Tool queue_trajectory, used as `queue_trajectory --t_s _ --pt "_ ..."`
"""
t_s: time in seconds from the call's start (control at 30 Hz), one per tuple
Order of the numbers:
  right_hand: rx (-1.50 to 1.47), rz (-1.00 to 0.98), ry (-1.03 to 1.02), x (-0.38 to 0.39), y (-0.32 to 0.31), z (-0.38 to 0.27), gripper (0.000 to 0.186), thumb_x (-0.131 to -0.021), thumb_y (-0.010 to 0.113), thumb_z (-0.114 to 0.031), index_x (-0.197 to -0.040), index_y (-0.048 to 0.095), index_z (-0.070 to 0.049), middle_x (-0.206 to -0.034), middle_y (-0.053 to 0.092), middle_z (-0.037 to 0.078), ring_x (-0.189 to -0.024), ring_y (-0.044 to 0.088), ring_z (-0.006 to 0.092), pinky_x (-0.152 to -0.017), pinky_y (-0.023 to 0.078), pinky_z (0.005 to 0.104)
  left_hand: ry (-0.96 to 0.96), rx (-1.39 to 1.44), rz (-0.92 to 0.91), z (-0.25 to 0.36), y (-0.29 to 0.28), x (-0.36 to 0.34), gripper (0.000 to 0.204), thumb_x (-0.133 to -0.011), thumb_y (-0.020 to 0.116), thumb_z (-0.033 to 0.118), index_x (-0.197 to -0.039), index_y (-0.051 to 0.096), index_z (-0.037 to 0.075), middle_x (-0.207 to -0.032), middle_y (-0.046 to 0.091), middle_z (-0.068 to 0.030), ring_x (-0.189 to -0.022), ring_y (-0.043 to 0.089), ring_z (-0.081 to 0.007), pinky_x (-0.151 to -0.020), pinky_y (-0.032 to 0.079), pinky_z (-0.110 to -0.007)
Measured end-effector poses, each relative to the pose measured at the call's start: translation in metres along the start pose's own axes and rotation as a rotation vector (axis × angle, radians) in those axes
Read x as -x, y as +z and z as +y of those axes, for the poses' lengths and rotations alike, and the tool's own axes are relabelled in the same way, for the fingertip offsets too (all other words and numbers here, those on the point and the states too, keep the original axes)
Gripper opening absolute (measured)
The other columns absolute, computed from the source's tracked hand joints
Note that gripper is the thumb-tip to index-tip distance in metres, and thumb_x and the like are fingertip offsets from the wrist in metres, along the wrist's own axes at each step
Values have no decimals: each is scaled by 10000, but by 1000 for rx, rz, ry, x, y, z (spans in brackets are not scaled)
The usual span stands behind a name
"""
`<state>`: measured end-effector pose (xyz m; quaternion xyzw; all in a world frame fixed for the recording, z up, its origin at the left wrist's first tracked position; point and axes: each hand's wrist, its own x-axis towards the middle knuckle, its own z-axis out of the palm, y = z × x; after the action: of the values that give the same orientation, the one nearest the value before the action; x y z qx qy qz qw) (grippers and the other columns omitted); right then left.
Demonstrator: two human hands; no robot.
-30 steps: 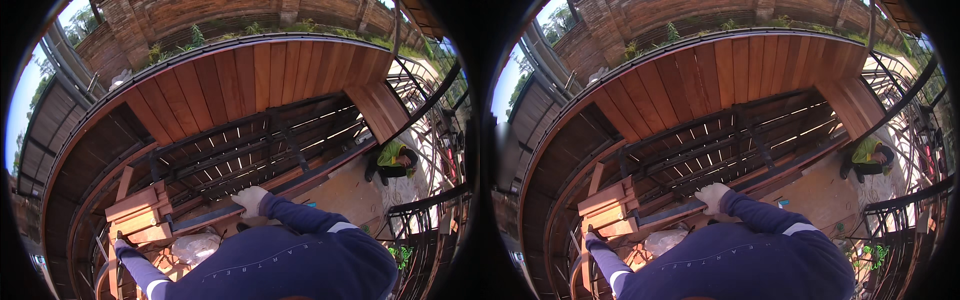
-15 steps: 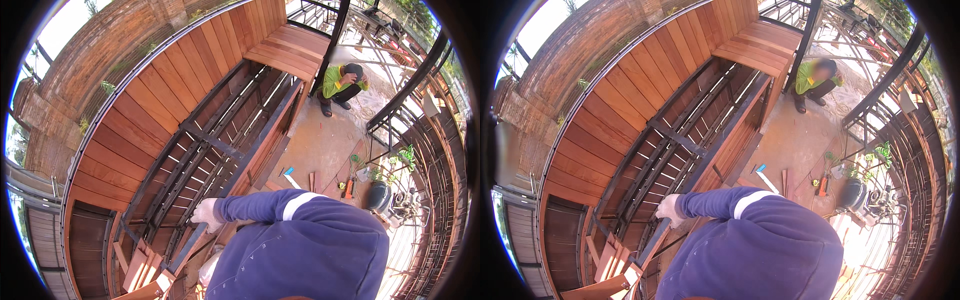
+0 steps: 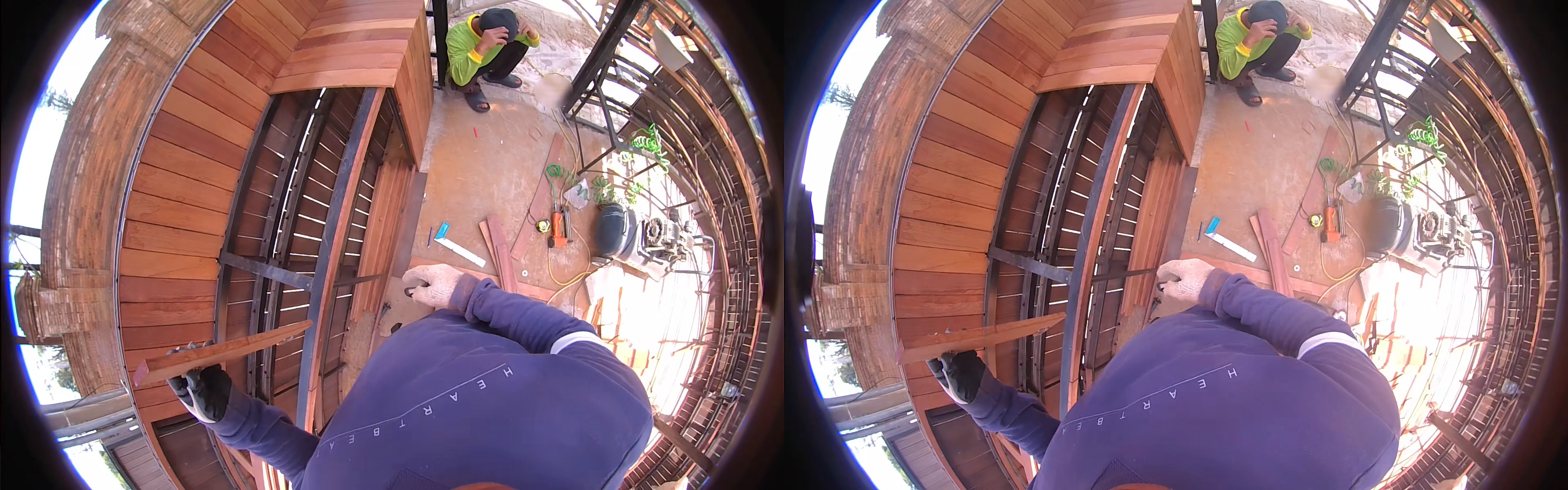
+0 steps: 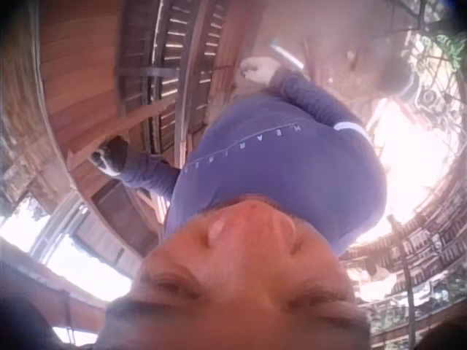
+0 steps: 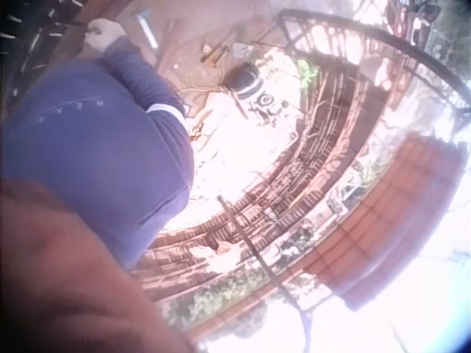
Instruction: The person positions and aligns wooden planks onto a curved metal frame to construct a bench, using a drill to secure them.
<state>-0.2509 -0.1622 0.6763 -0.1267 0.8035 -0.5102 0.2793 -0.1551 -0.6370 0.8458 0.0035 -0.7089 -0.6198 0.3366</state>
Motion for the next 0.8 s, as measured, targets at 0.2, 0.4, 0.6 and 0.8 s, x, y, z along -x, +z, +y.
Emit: queue_trajectory --t_s 0.2,0.4,0.6,0.8 --pt "-502 183 257 63 -62 35 387 -887 537 -135 -1236 644 -6 -837 642 44 -720 602 108 -658 500 257 -311 605 -544 -8 262 -40 378 -917 674 94 -1257 551 -14 -1218 620 -213 -1114 633 -343 -992 494 -450" --pt "-605 506 15 66 -96 55 411 -961 542 -223 -1324 580 -34 -1104 645 96 -937 637 213 -839 520 347 -245 412 -1188 -16 443 7 385 -747 558 -142 -1090 620 21 -1215 643 -159 -1229 597 -305 -1038 479 -403" --pt "-1187 503 -271 77 -171 30 513 -1030 498 -344 -1409 444 -3 -1249 594 161 -1055 633 276 -916 546 381 388 456 -1456 -54 552 40 297 -721 688 12 -1008 689 87 -1115 668 -89 -1139 592 -313 -1062 441 -444" --pt "-1053 778 -160 36 -287 18 580 -875 570 -127 -1408 429 52 -1182 632 124 -1009 651 202 -877 555 330 755 430 -1200 -105 633 12 391 -695 700 24 -1073 681 123 -1271 594 -84 -1252 531 -332 -1083 412 -503"
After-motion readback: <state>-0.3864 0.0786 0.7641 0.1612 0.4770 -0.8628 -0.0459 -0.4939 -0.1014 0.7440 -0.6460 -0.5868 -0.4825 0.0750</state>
